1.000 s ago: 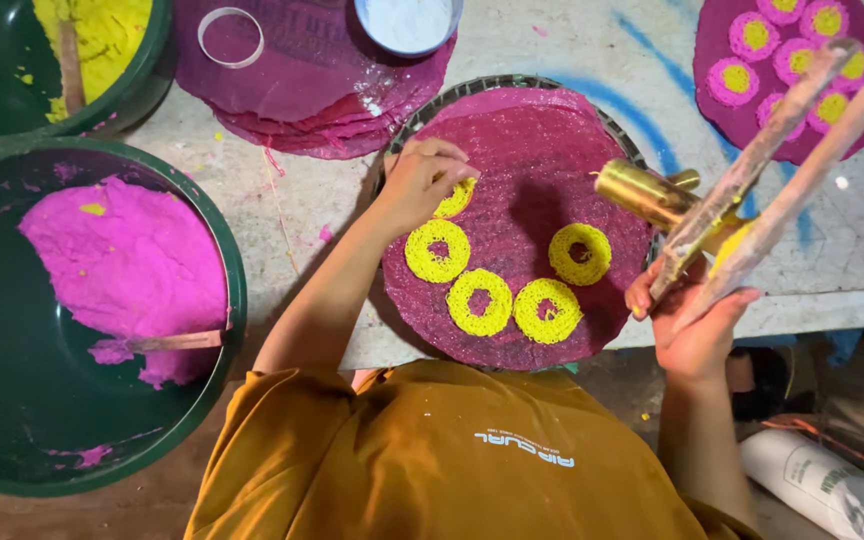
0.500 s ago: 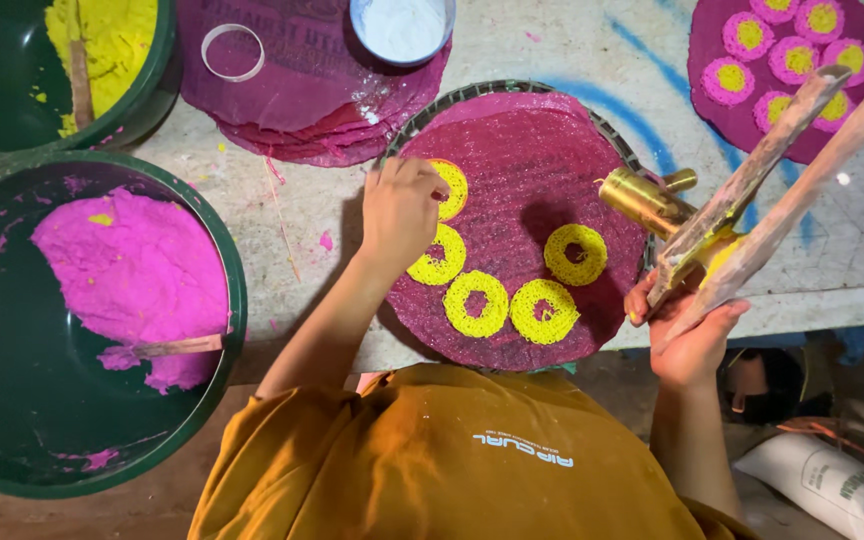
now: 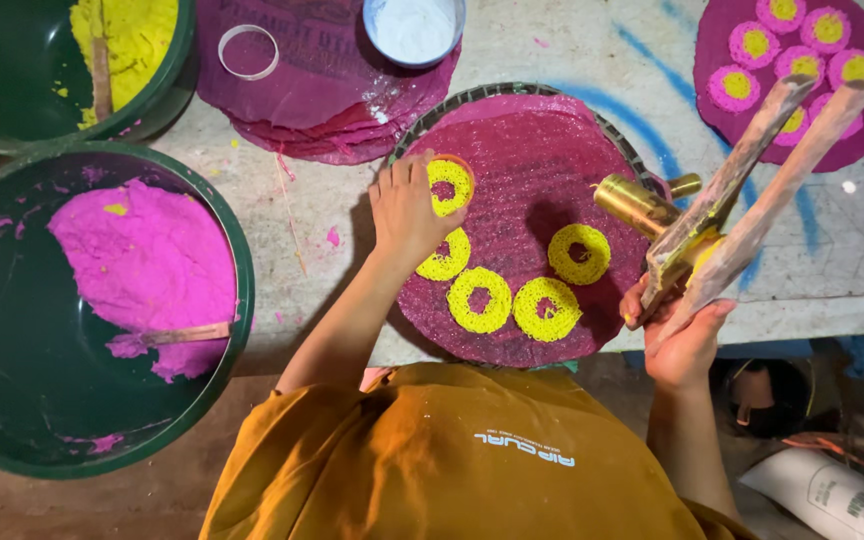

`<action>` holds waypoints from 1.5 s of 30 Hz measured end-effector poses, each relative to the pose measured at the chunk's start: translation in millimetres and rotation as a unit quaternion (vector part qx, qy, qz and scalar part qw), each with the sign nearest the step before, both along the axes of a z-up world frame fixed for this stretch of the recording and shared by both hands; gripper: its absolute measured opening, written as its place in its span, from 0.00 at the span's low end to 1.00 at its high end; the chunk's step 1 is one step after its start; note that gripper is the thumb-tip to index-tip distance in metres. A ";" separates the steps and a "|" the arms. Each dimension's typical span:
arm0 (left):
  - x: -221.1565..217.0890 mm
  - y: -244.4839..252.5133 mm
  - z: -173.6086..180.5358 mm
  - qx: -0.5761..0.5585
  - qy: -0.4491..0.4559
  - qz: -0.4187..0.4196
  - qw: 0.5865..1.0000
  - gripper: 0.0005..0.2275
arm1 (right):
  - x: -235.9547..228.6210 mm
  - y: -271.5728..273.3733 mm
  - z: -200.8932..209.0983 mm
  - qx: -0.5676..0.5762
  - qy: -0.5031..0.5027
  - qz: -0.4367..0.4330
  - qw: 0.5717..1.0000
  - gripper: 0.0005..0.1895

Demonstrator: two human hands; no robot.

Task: The person prepares decorative dough ornaments by using a shaped press to form yellow dough patterns onto pink dough circles, then using a small tool to refine the shapes.

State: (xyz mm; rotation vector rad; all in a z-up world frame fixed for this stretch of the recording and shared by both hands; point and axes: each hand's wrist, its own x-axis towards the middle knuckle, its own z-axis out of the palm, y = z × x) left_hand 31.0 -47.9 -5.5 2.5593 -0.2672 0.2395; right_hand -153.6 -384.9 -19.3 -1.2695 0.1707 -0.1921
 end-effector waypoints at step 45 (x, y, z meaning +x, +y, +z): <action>170.2 -49.5 1.8 -0.920 0.106 -0.087 0.368 0.14 | 241.3 86.3 120.9 -0.597 0.137 0.245 0.752 0.42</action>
